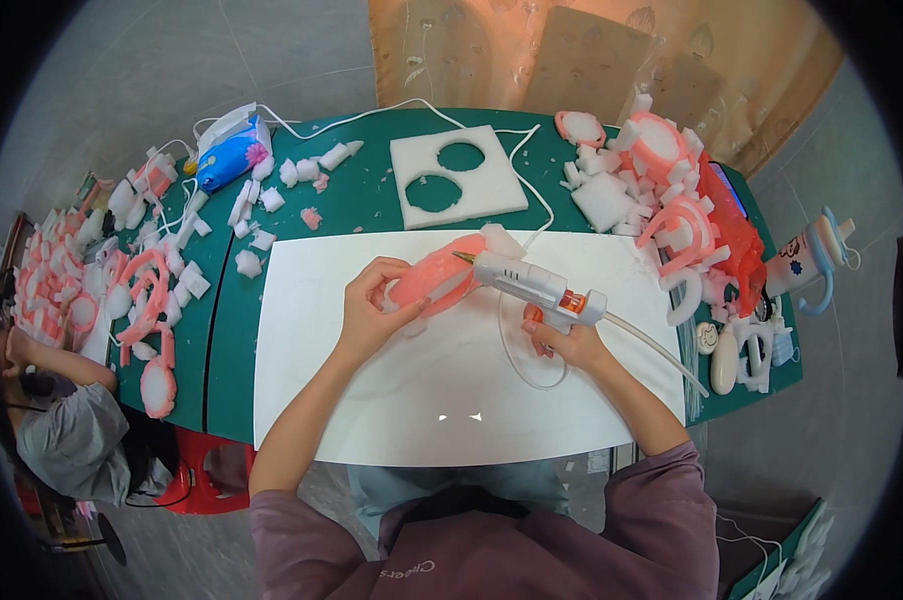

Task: Assemble pink and white foam pieces using a glue gun to create a structured product.

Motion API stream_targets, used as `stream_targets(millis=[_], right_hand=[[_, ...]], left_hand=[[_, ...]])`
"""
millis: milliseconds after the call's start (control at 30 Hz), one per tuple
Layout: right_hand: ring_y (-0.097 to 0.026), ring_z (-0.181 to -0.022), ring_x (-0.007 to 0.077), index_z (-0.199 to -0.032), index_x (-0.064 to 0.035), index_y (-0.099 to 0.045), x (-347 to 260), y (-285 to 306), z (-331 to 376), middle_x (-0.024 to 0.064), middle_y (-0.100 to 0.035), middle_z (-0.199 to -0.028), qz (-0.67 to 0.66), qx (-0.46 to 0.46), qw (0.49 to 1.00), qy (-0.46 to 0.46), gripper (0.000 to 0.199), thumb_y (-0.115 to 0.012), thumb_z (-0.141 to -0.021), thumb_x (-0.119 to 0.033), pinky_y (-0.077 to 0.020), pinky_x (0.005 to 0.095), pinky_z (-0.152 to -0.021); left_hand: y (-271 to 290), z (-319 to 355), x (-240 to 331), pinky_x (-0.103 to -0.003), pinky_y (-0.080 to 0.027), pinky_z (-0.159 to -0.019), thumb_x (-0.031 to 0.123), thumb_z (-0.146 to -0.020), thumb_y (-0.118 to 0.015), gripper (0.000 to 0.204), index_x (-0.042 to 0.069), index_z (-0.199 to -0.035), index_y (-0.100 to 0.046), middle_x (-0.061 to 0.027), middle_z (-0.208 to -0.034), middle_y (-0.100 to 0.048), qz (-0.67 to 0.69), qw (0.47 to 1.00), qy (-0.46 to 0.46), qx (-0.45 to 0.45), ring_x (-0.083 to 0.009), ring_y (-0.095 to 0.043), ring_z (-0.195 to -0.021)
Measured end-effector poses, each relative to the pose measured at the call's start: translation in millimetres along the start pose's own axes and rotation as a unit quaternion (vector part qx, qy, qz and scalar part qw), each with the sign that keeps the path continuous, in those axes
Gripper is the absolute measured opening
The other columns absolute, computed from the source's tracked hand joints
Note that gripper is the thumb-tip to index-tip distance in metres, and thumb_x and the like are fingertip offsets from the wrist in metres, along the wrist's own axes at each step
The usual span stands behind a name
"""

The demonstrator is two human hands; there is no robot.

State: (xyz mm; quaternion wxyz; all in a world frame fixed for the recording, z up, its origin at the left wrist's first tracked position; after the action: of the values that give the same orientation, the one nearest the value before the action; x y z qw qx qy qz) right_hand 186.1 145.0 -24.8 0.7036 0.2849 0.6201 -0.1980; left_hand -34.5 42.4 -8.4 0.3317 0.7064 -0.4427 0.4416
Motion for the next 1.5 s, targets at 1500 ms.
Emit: stream_targets(millis=[1500], right_hand=[[-0.056,-0.061,0.0146,-0.076,-0.0032,-0.051,-26.6,-4.0,-0.8,0.006,-0.059,-0.076,0.257,0.016,0.954,0.152,0.014,-0.064,-0.07,-0.006,-0.0445,0.0273,-0.054]], left_hand=[[27.8,-3.1,-12.1,-0.024,-0.039,-0.081,0.003,-0.074,-0.062,0.024,0.0,-0.095,-0.052,-0.0056,-0.092,-0.053,0.167,0.975,0.039,0.14,-0.0117,-0.051,-0.087]])
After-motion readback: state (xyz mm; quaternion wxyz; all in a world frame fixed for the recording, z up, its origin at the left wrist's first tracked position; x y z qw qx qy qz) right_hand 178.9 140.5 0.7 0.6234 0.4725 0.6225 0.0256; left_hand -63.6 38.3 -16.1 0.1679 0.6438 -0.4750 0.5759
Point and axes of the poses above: each hand's wrist, its own z-axis away from the middle knuckle, its own y-axis out of the back of the hand, x = y × z, the point moved 5 cm from there along -z, towards the middle knuckle
